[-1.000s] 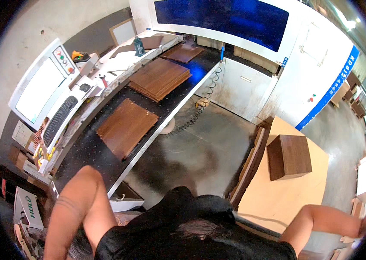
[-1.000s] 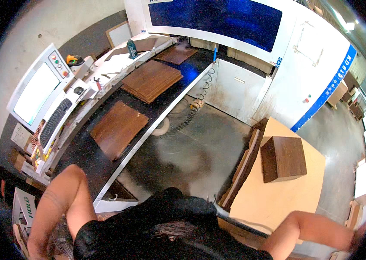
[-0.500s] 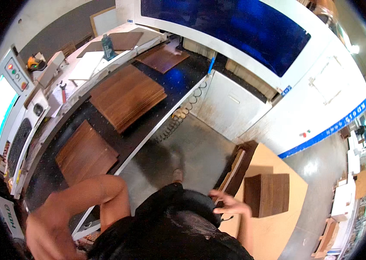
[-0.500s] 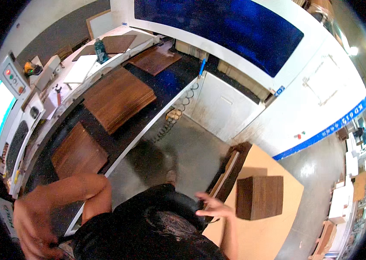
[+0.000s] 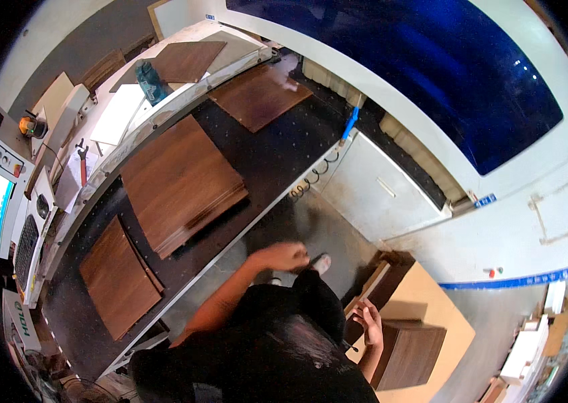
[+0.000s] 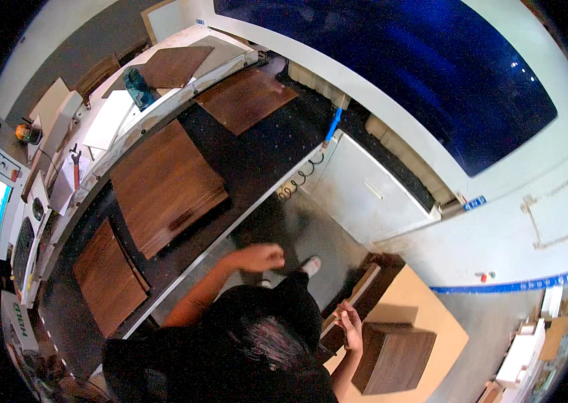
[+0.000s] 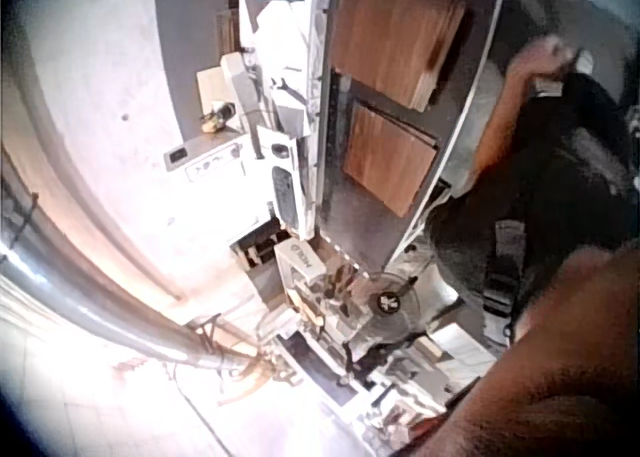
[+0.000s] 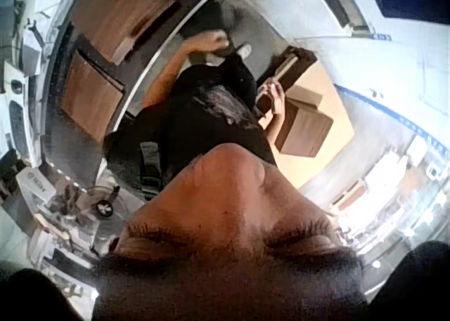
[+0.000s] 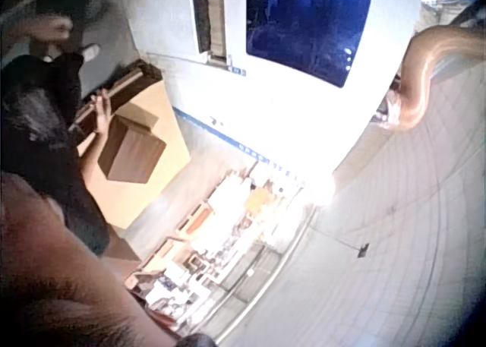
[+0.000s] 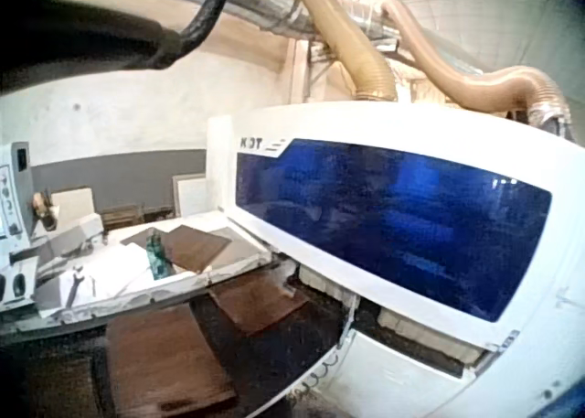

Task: The person repeatedly picks up rectangular wooden panels from a table, places them into a machine, and stacks them on a nearby surface. The person also adjusts the head-mounted camera several times during the task.

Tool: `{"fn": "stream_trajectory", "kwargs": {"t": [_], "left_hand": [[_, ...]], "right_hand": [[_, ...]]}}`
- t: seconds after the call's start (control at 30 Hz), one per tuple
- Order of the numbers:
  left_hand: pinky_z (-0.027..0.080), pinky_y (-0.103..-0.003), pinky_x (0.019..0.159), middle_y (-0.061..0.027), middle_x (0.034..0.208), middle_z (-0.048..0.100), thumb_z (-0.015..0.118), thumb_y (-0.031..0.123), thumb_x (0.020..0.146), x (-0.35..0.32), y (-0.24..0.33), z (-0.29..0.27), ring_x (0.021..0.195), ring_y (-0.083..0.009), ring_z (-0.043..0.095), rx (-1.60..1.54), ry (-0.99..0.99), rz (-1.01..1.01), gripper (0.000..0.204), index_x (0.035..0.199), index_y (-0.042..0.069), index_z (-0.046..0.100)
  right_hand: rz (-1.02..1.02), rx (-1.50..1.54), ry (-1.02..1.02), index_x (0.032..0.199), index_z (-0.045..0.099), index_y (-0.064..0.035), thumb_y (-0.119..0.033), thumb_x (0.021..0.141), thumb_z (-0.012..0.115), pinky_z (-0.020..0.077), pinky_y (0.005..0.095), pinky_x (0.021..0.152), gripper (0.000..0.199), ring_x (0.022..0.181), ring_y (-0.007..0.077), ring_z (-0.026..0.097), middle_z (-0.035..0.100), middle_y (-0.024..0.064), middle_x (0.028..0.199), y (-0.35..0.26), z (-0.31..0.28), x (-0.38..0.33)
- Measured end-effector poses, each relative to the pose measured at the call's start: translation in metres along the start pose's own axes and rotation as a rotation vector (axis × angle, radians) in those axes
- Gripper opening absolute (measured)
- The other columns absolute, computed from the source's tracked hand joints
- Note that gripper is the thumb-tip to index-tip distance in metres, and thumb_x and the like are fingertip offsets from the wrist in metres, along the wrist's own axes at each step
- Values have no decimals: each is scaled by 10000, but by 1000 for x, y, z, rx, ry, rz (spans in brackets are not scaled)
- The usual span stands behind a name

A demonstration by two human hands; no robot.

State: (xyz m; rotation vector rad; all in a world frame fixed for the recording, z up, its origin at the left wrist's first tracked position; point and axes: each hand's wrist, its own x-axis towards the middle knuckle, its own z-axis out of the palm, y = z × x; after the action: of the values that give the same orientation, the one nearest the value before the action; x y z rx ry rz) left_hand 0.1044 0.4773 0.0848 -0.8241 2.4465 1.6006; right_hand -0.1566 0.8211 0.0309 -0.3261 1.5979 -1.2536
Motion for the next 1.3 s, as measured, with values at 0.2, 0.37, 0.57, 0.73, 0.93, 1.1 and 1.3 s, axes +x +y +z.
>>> {"fn": "stream_trajectory", "kwargs": {"t": [0.2, 0.37, 0.57, 0.73, 0.93, 1.1, 1.3], "left_hand": [[507, -422, 948, -200, 1211, 697, 486, 644, 1040, 88, -25, 8, 1104, -327, 663, -139, -159, -270, 732, 1275, -28, 657], [526, -394, 974, -180, 1265, 682, 490, 572, 1071, 155, 14, -53, 1164, -290, 661, -375, 76, -180, 642, 1302, -9, 635], [534, -407, 966, -169, 1212, 700, 608, 398, 1054, 199, -13, -113, 1129, -279, 675, -413, 672, -88, 488, 1312, -16, 618], [528, -466, 979, -265, 1217, 690, 719, 282, 964, 218, -71, -172, 1143, -394, 671, -291, 1283, -317, 446, 1239, -62, 649], [354, -516, 1148, -267, 1459, 503, 692, 343, 953, 247, -154, -278, 1373, -438, 442, -58, 1614, -732, 684, 1439, -73, 451], [281, -511, 1209, -276, 1546, 425, 661, 330, 976, 275, -182, -320, 1479, -413, 339, 171, 1774, -800, 694, 1490, -66, 413], [284, -513, 1215, -269, 1571, 414, 624, 275, 1010, 258, -199, -331, 1486, -418, 347, 329, 1625, -793, 594, 1483, -34, 440]], "right_hand": [[-49, -211, -47, 1525, 450, -18, -349, 979, 745, 515, 379, 976, 704, 1207, 232, 645, 602, 137, 1424, -83, -34, 153], [-216, -293, -304, 1537, 438, -37, -167, 1006, 718, 514, 367, 1037, 614, 1268, 222, 589, 563, 157, 1454, -181, -21, 292], [-318, -656, -420, 1552, 394, -7, -234, 1020, 687, 464, 384, 1095, 649, 1301, 257, 572, 531, 183, 1500, -300, 65, 433], [-539, -459, -257, 1609, 270, 17, -367, 1065, 617, 341, 408, 1198, 751, 1445, 295, 444, 401, 213, 1605, -314, 152, 518], [-377, -334, -304, 1652, 227, -59, -629, 1088, 361, 313, 421, 1204, 813, 1416, 277, 461, 403, 141, 1595, -309, 190, 581], [-351, -180, -310, 1556, 396, -67, -769, 1023, 285, 518, 388, 821, 888, 783, 218, 688, 551, 107, 1442, -323, 215, 566], [-197, -657, -292, 1049, 669, -51, -739, 1044, 218, 401, 281, 473, 823, 514, 105, 509, 700, 51, 812, -413, 242, 554]]}}
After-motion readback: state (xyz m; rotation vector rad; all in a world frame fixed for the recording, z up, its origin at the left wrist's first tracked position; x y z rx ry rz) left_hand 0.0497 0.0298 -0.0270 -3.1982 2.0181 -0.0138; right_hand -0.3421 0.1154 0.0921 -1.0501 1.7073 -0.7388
